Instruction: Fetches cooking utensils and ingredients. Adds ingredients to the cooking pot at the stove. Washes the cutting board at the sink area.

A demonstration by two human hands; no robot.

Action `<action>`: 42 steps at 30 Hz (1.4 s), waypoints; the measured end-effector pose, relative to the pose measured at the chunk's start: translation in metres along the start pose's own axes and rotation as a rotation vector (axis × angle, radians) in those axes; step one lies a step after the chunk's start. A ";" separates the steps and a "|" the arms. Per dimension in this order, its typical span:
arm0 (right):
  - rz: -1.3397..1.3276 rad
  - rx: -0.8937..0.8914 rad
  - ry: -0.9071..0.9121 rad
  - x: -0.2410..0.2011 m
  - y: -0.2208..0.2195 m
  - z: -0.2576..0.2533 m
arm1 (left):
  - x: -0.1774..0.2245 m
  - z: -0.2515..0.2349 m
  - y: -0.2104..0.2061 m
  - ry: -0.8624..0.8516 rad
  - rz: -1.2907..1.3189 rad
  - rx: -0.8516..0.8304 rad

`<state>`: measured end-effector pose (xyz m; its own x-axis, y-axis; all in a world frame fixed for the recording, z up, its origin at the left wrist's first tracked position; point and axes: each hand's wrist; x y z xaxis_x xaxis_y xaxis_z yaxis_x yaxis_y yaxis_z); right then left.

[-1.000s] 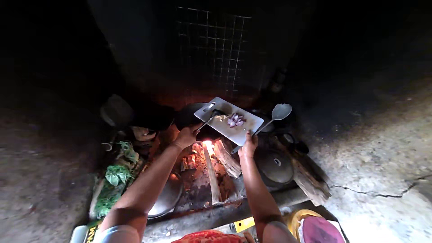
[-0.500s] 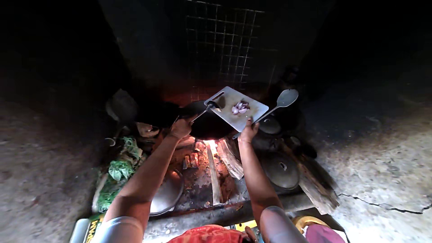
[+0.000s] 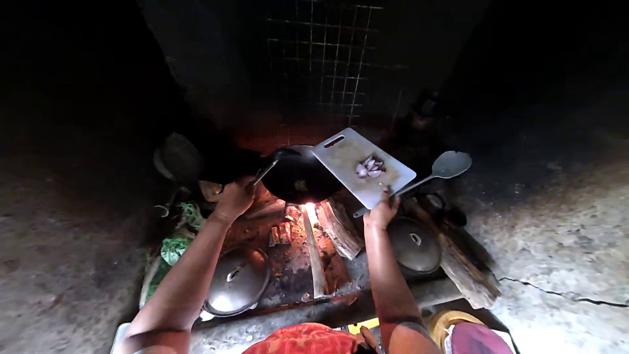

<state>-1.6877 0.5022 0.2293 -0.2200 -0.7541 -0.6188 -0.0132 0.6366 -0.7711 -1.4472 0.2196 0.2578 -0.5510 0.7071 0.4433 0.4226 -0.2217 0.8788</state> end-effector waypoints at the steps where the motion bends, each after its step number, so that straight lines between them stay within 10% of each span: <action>1: -0.008 0.005 0.009 -0.011 0.009 0.004 | -0.009 0.008 0.001 0.025 0.087 -0.023; 7: 0.076 0.115 0.020 -0.086 0.063 0.030 | -0.033 0.031 0.010 0.278 0.573 -0.342; 19: 0.258 0.244 0.100 -0.198 0.154 0.114 | 0.045 -0.009 -0.002 -0.223 -0.775 -0.439; 26: 0.232 0.238 0.138 -0.230 0.184 0.145 | 0.067 -0.061 -0.064 -0.165 -0.655 -0.396; 42: 0.215 0.260 0.175 -0.258 0.201 0.175 | 0.088 -0.067 -0.057 -0.123 -0.626 -0.355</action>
<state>-1.4626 0.7961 0.2078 -0.3544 -0.5544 -0.7530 0.2943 0.6982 -0.6526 -1.5683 0.2490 0.2580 -0.5195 0.8382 -0.1659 -0.2157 0.0593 0.9747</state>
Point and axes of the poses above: each hand's wrist, its own z-axis away from the middle knuckle, its own y-axis out of the back of the hand, x = y × z, and after that the axes turned 13 degrees about -z, right-handed
